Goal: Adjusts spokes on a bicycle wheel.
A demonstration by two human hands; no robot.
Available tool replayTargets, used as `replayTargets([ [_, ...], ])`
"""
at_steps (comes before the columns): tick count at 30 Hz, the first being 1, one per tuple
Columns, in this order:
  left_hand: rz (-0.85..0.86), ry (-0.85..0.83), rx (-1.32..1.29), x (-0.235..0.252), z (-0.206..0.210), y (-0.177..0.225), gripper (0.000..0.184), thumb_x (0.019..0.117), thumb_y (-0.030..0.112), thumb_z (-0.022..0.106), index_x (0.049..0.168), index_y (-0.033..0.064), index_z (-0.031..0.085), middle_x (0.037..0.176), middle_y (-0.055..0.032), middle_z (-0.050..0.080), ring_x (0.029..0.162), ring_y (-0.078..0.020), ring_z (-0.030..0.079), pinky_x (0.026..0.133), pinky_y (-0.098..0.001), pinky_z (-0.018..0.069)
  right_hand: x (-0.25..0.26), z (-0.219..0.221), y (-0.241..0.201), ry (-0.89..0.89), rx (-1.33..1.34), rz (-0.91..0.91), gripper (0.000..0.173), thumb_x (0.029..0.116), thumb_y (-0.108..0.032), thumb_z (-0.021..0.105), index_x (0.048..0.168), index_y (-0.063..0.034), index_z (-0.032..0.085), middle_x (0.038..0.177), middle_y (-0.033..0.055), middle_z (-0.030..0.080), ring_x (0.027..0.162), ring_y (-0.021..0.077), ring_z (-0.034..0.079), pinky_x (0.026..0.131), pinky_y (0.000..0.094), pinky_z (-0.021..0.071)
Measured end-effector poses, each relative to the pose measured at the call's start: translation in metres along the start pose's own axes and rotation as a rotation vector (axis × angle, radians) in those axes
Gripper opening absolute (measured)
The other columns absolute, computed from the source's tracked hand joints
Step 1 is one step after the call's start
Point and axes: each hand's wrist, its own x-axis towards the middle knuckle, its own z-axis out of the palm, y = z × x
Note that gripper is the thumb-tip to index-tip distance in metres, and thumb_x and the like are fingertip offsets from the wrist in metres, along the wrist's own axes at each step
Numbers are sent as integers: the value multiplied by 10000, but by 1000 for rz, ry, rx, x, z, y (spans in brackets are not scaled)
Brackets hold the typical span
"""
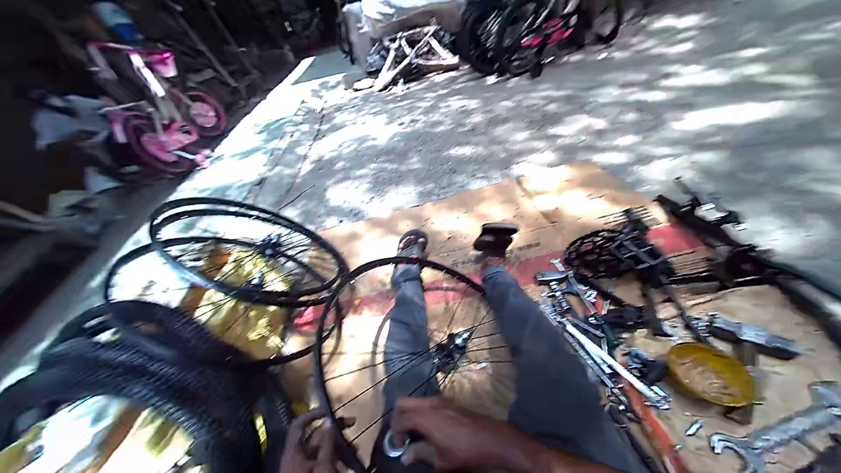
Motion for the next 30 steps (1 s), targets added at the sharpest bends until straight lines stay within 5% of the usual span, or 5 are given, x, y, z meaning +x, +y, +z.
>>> replayTargets([
  [3,-51,126,-58,-1,5,1,237,1016,-9,442,1226,-60,537,810,-142,726,608,-205,684,509,-317,561,6,-2,-1,-195,31,-4,182,990,-253,674,1094,-108,711,1108,106,658,1047,267,649,924,470,543],
  [22,-50,120,-120,2,4,-1,207,1039,-2,394,1189,-38,533,817,-167,692,631,-221,688,549,-314,588,12,4,-13,-213,140,-39,232,1051,-333,594,1113,-129,686,1034,29,678,993,172,645,912,414,501],
  [27,-63,139,-125,1,6,1,212,1034,-16,404,1201,-41,532,822,-165,697,618,-213,684,528,-299,576,20,10,-21,-168,262,111,313,910,-248,803,1151,-97,674,951,53,697,787,166,659,769,371,559],
  [30,-45,139,-106,1,8,3,205,1029,-22,404,1194,-39,523,821,-163,694,638,-221,692,530,-307,580,22,30,-30,-110,-9,155,220,894,-134,686,1111,-118,653,854,89,686,806,281,683,727,508,540],
])
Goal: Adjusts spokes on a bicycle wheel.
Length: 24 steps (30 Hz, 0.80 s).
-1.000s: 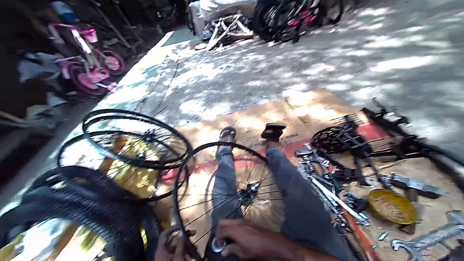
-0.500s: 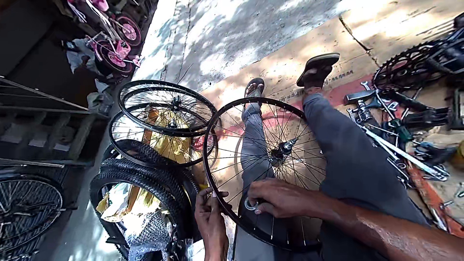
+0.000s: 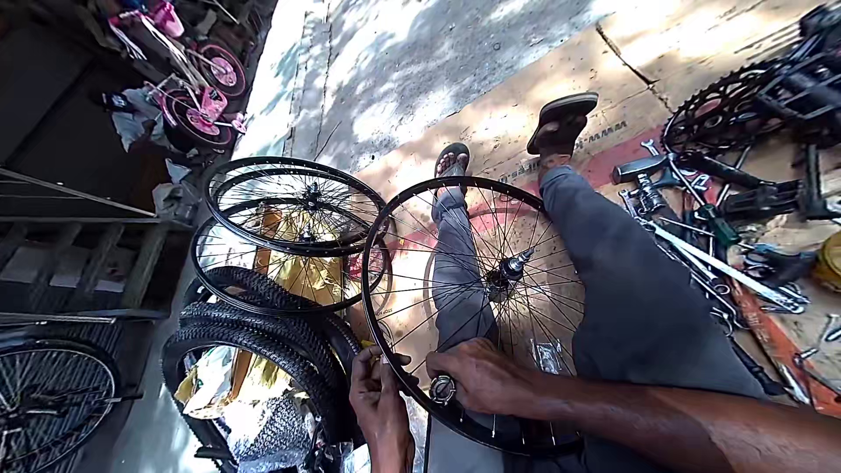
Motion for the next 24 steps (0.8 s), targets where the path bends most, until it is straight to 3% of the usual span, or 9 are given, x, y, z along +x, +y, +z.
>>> replayTargets([
  [2,2,0,4,0,1,1,208,1028,-22,407,1200,-35,522,822,-159,690,651,-222,691,544,-310,581,3,-1,0,-68,-50,-19,183,892,-130,657,1074,-110,669,842,108,688,812,314,685,714,552,524],
  [4,-6,-6,-1,0,-1,0,211,1029,-20,408,1204,-35,524,831,-157,693,653,-219,691,551,-311,585,1,-21,6,-234,80,-91,321,954,-252,722,1213,-89,625,926,103,706,852,280,684,815,523,529],
  [6,-8,-11,-5,0,-2,-3,210,1026,-17,412,1197,-37,533,832,-166,694,650,-227,692,554,-318,590,-4,-30,18,-294,210,-197,344,1000,-318,686,1235,-75,621,1045,96,668,956,233,649,909,460,514],
  [9,-7,4,1,-1,-2,-2,199,1027,-21,415,1186,-39,533,818,-168,695,642,-231,693,551,-319,589,-4,-19,12,-109,259,-60,219,1000,-302,677,1057,-91,688,945,30,673,861,149,654,818,377,535],
  [11,-9,15,2,0,0,-2,195,1027,-27,420,1181,-45,537,816,-162,692,635,-224,692,540,-309,587,1,-14,3,-8,205,49,308,958,-328,727,1160,-113,641,888,22,687,787,161,669,768,392,562],
  [16,-7,0,2,-1,-2,-1,201,1027,-30,407,1183,-40,533,818,-162,695,634,-221,692,532,-306,583,-3,-17,9,-199,54,-168,259,1033,-291,620,1182,-79,626,932,112,674,902,288,666,859,511,513],
  [20,14,8,23,-3,1,1,198,1024,-26,412,1183,-35,531,803,-150,684,643,-216,697,539,-310,592,-1,5,-4,-21,-83,-24,181,929,-115,626,1108,-123,653,846,93,686,811,293,689,727,514,540],
  [22,16,11,24,-3,2,2,200,1023,-31,414,1187,-46,528,808,-154,689,636,-218,694,538,-310,591,3,-8,-3,-141,-25,-33,227,923,-150,671,1144,-106,650,886,115,691,842,316,679,752,545,518],
  [24,7,15,30,-3,1,2,200,1025,-33,416,1191,-46,526,817,-158,695,628,-217,691,535,-303,584,1,-26,8,-270,130,-129,343,962,-273,732,1224,-90,607,978,105,678,866,267,661,827,498,527],
])
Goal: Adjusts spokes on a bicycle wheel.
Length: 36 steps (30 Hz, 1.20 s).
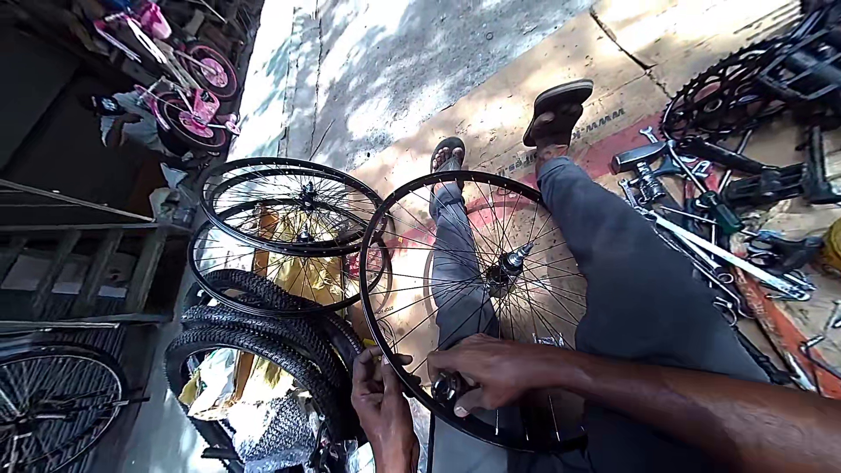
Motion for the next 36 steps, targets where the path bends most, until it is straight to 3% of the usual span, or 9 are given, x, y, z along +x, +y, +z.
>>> replayTargets([
  [4,-11,1,0,0,-1,-3,208,1022,-37,422,1202,-44,526,822,-159,694,645,-222,695,545,-313,589,-6,4,4,102,112,3,221,975,-285,716,1076,-90,691,1012,46,639,893,165,630,842,384,527],
  [8,23,-7,-5,0,3,1,213,1015,-34,414,1205,-43,511,787,-141,680,619,-212,691,532,-311,593,8,29,-5,344,-147,126,260,845,-54,686,1093,-108,629,895,89,672,830,278,681,701,494,544],
  [13,2,-23,-6,0,0,-1,207,1025,-19,408,1203,-40,512,812,-150,684,629,-215,688,536,-304,587,-6,-3,2,-6,60,-18,386,976,-296,722,1268,-80,593,1033,107,676,911,252,659,870,488,526],
  [15,2,-19,-3,-1,-2,-3,213,1022,-14,409,1204,-38,518,820,-154,687,639,-217,692,538,-305,588,-9,-1,6,31,121,-42,301,997,-327,686,1179,-89,647,1070,62,644,953,186,633,893,418,514],
  [20,-7,9,-34,-1,3,1,209,1029,-27,391,1207,-30,500,788,-141,677,605,-205,681,516,-302,582,8,27,-5,304,-161,86,251,861,-63,691,1103,-96,632,888,107,681,826,301,686,716,518,546],
  [26,-63,-62,16,41,5,9,427,1115,272,325,1501,111,408,1033,-121,674,712,-192,677,571,-299,572,-5,-2,8,0,60,-70,377,985,-341,703,1237,-67,642,1102,129,644,977,271,644,918,482,521],
  [29,-89,-117,147,78,17,18,415,1085,275,508,1491,195,473,1023,-95,637,702,-184,618,595,-319,536,-1,2,8,67,56,-61,332,1029,-372,625,1095,-52,683,1026,121,648,952,262,644,891,474,514],
  [31,-26,-34,195,81,29,22,312,1071,189,540,1373,113,550,852,-87,575,590,-163,523,516,-301,456,-2,-9,5,150,66,-43,302,1032,-342,626,1085,-54,697,1017,113,664,940,241,655,879,451,526],
  [36,95,94,145,13,35,20,360,1046,153,497,1384,31,482,845,-65,556,599,-123,530,527,-266,471,-29,-24,13,558,-362,-32,201,1007,-370,633,986,-195,729,990,-43,674,991,118,633,890,325,528],
])
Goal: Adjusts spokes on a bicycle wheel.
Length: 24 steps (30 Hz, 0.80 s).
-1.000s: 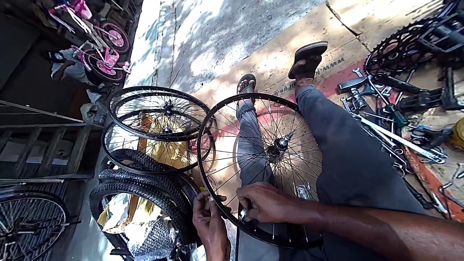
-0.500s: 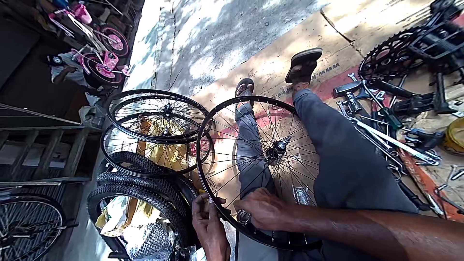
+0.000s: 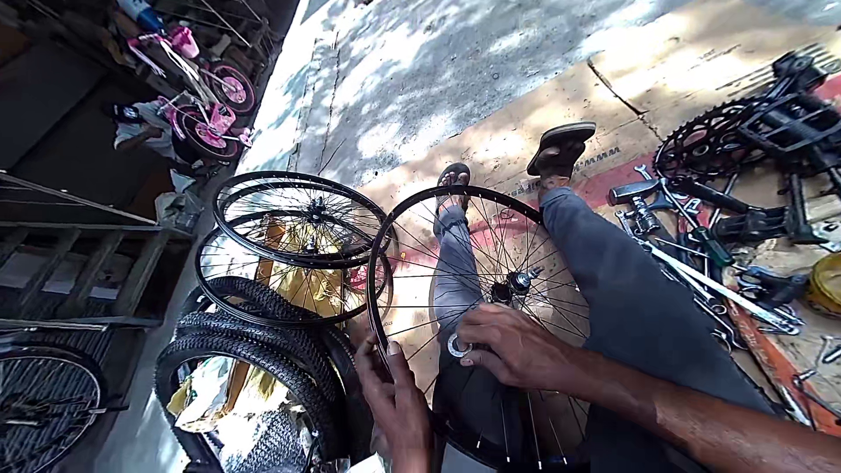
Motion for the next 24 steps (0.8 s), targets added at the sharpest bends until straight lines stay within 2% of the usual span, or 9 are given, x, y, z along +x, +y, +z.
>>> replayTargets([
  [2,-6,18,-57,-22,-6,-9,329,1062,141,442,1360,4,467,817,-56,537,586,-123,532,508,-251,470,-5,2,-2,-158,-69,-71,183,1025,-349,610,1014,-209,728,969,-31,664,981,162,628,900,379,505],
  [5,-56,-35,-125,-31,-24,-27,314,1105,143,290,1281,-39,476,819,-86,623,623,-158,638,549,-286,574,-2,24,-14,-317,160,-187,190,1042,-272,593,1105,-163,735,1079,34,698,1055,226,647,954,444,501],
  [9,-179,-89,-183,-25,-40,-33,255,1043,5,372,1277,-37,464,818,-150,668,618,-210,679,564,-329,600,7,44,-26,-324,262,-58,330,968,-185,712,1286,-116,664,1054,91,722,995,269,684,927,467,529],
  [13,-180,-97,-257,-17,-35,-30,174,1034,-25,387,1186,-12,471,750,-129,649,583,-209,680,534,-332,606,9,55,-28,-327,100,8,150,906,-172,690,1040,-105,677,844,89,689,813,278,686,722,499,538],
  [16,-204,-132,-292,-17,-35,-28,196,1028,-25,385,1202,2,472,803,-130,661,655,-194,684,595,-315,599,12,29,-18,-495,338,11,375,908,-310,801,1174,-90,656,962,78,695,887,231,666,863,464,531],
  [17,-219,-133,-299,-17,-37,-28,220,1031,-23,386,1233,3,470,832,-142,671,677,-200,689,610,-316,599,9,26,-13,-477,404,-3,347,903,-322,807,1131,-91,683,990,63,683,905,196,651,869,420,532],
  [20,-236,-105,-276,-20,-40,-30,315,1041,-21,382,1350,1,443,874,-187,681,682,-233,699,605,-331,602,4,33,-20,-388,370,105,140,941,-195,739,1040,-101,706,922,31,692,841,166,659,799,394,541],
  [22,-231,-93,-280,-18,-38,-30,255,1053,-13,397,1298,-17,467,857,-193,682,655,-243,702,578,-339,608,8,45,-29,-328,188,129,170,915,-84,662,1081,-113,684,873,61,703,809,236,688,744,465,560],
  [24,-234,-107,-295,-16,-38,-28,173,1053,-18,401,1202,-24,490,836,-187,693,641,-241,707,573,-339,613,11,48,-32,-388,103,97,122,927,-103,637,1043,-99,674,846,92,685,809,281,679,727,501,532],
])
